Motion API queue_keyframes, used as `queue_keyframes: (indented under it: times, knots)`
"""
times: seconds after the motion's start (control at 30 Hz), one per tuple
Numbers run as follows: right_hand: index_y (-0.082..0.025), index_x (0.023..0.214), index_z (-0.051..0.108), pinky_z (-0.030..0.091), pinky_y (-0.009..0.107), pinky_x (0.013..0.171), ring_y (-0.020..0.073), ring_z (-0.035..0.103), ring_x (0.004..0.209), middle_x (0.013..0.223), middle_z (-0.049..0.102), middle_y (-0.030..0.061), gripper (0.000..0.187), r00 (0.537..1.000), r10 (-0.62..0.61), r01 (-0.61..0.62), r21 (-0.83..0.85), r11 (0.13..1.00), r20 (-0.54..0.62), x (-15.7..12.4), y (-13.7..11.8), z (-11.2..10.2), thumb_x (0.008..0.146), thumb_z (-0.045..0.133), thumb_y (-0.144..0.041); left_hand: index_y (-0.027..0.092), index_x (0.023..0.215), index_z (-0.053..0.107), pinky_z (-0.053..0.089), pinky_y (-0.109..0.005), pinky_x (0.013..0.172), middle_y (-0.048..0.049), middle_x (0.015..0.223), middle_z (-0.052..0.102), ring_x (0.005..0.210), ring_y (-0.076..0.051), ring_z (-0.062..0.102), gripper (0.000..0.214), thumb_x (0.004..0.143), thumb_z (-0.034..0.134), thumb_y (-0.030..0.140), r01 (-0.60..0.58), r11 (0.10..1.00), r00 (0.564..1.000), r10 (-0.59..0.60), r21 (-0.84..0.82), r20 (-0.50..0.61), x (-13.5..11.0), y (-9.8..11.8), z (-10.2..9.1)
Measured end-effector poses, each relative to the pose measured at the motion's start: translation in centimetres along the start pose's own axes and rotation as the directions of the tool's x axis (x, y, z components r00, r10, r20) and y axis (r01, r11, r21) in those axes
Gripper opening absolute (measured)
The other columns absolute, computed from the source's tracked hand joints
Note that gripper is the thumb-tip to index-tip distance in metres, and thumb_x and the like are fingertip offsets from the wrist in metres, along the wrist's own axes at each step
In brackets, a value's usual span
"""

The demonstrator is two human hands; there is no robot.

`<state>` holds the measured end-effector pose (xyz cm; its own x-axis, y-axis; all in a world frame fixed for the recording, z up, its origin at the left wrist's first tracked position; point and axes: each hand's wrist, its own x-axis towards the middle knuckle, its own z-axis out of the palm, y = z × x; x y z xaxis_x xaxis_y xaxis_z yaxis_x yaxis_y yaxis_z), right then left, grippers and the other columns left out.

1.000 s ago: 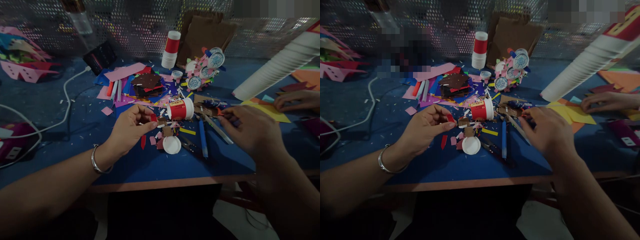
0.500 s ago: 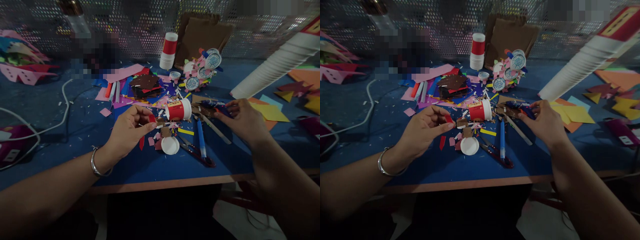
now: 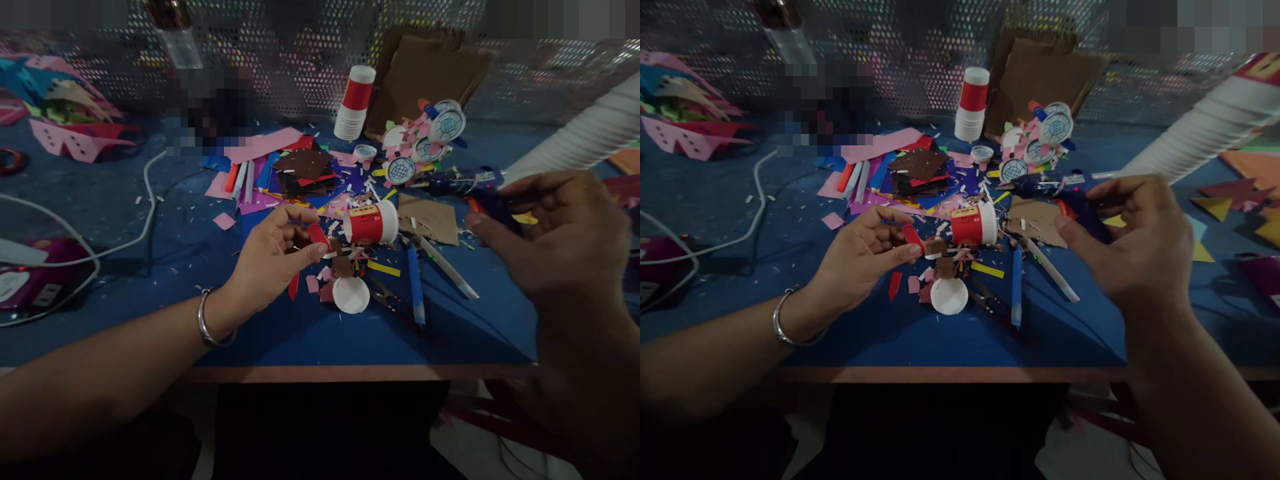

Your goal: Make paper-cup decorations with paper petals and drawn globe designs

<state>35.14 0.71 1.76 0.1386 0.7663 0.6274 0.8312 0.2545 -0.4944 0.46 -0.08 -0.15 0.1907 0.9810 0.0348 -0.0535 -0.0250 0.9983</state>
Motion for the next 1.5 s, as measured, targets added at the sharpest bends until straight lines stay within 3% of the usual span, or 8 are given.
queue_keyframes:
  times: [0.13, 0.23, 0.4, 0.67, 0.9, 1.17, 1.37, 1.5]
  knots:
    - [-0.023, 0.103, 0.07, 0.055, 0.03, 0.06, 0.0193, 0.071, 0.086, 0.1, 0.073, 0.0043, 0.043, 0.994, -0.113, 0.113, -0.008, 0.994, -0.011, -0.1, -4.3, 1.0, 0.067, 0.09, -0.036, 0.019, 0.119, 0.063, 0.056, -0.028, 0.072, 0.0013, 0.086, 0.072, 0.075, -0.013, 0.068, 0.049, 0.078, 0.089, 0.027, 0.002, 1.0, 1.0, -0.002, 0.03, -0.007, 0.0, -0.1, -0.1]
    - [-0.023, 0.102, 0.07, 0.059, 0.029, 0.06, 0.0199, 0.074, 0.087, 0.1, 0.074, 0.0049, 0.04, 0.985, -0.17, 0.17, -0.001, 0.985, -0.028, -0.1, -5.7, 1.8, 0.07, 0.091, -0.036, 0.017, 0.121, 0.064, 0.056, -0.028, 0.073, 0.002, 0.084, 0.07, 0.076, -0.013, 0.068, 0.051, 0.078, 0.089, 0.026, -0.003, 0.999, 1.0, 0.004, 0.034, -0.029, 0.0, -0.1, -0.2]
    - [-0.022, 0.105, 0.072, 0.06, 0.029, 0.06, 0.0193, 0.072, 0.085, 0.105, 0.073, 0.0074, 0.039, 0.965, -0.261, 0.261, -0.019, 0.965, -0.03, -0.5, -5.1, 2.9, 0.072, 0.091, -0.032, 0.018, 0.117, 0.064, 0.058, -0.028, 0.074, 0.0023, 0.083, 0.071, 0.077, -0.013, 0.068, 0.048, 0.076, 0.088, 0.023, -0.023, 1.0, 0.999, 0.024, 0.014, -0.048, 0.3, 0.0, -0.2]
    - [-0.023, 0.102, 0.071, 0.06, 0.031, 0.066, 0.018, 0.07, 0.081, 0.104, 0.074, 0.0053, 0.042, 0.977, -0.211, 0.211, 0.011, 0.977, -0.03, -0.7, -3.3, 3.6, 0.069, 0.094, -0.035, 0.02, 0.1, 0.063, 0.058, -0.026, 0.067, 0.0001, 0.092, 0.069, 0.077, -0.012, 0.067, 0.039, 0.07, 0.089, 0.017, -0.072, 0.989, 0.996, 0.065, 0.128, 0.056, 0.8, 0.4, -0.7]
    - [-0.02, 0.101, 0.072, 0.059, 0.029, 0.063, 0.0184, 0.073, 0.086, 0.105, 0.076, 0.009, 0.041, 0.974, -0.223, 0.224, 0.043, 0.974, -0.043, -0.8, -3.4, 3.4, 0.069, 0.096, -0.033, 0.019, 0.093, 0.064, 0.052, -0.027, 0.054, -0.0013, 0.085, 0.07, 0.064, -0.013, 0.066, 0.03, 0.073, 0.086, 0.02, -0.062, 0.917, 0.984, -0.011, 0.395, 0.18, 0.5, 1.2, -1.2]
    - [-0.023, 0.098, 0.069, 0.061, 0.037, 0.061, 0.0212, 0.073, 0.084, 0.099, 0.073, 0.0044, 0.04, 0.954, -0.291, 0.298, 0.13, 0.946, -0.076, -0.4, -2.2, 4.2, 0.074, 0.09, -0.048, 0.02, 0.094, 0.068, 0.046, -0.026, 0.054, 0.0023, 0.069, 0.071, 0.06, -0.015, 0.068, 0.018, 0.081, 0.079, 0.026, -0.118, 0.72, 0.971, -0.06, 0.684, 0.231, -0.2, 2.1, -1.5]
    - [-0.023, 0.099, 0.068, 0.063, 0.04, 0.07, 0.0205, 0.072, 0.084, 0.097, 0.072, 0.0035, 0.037, 0.947, -0.306, 0.316, 0.125, 0.94, -0.093, -0.1, -1.5, 4.7, 0.075, 0.09, -0.042, 0.021, 0.106, 0.079, 0.049, -0.031, 0.074, -0.0048, 0.105, 0.077, 0.085, -0.019, 0.069, 0.02, 0.092, 0.067, 0.028, -0.308, 0.379, 0.951, 0.16, 0.873, 0.266, 0.7, 2.4, -1.4]
    - [-0.023, 0.097, 0.068, 0.062, 0.038, 0.065, 0.0203, 0.072, 0.082, 0.094, 0.073, 0.0032, 0.038, 0.944, -0.317, 0.326, 0.098, 0.94, -0.096, -0.2, -1.6, 4.8, 0.076, 0.089, -0.047, 0.011, 0.122, 0.076, 0.052, -0.041, 0.092, -0.016, 0.121, 0.072, 0.114, -0.032, 0.068, 0.036, 0.095, 0.066, 0.033, -0.353, 0.222, 0.935, 0.07, 0.909, 0.346, 2.6, 2.2, -0.1]
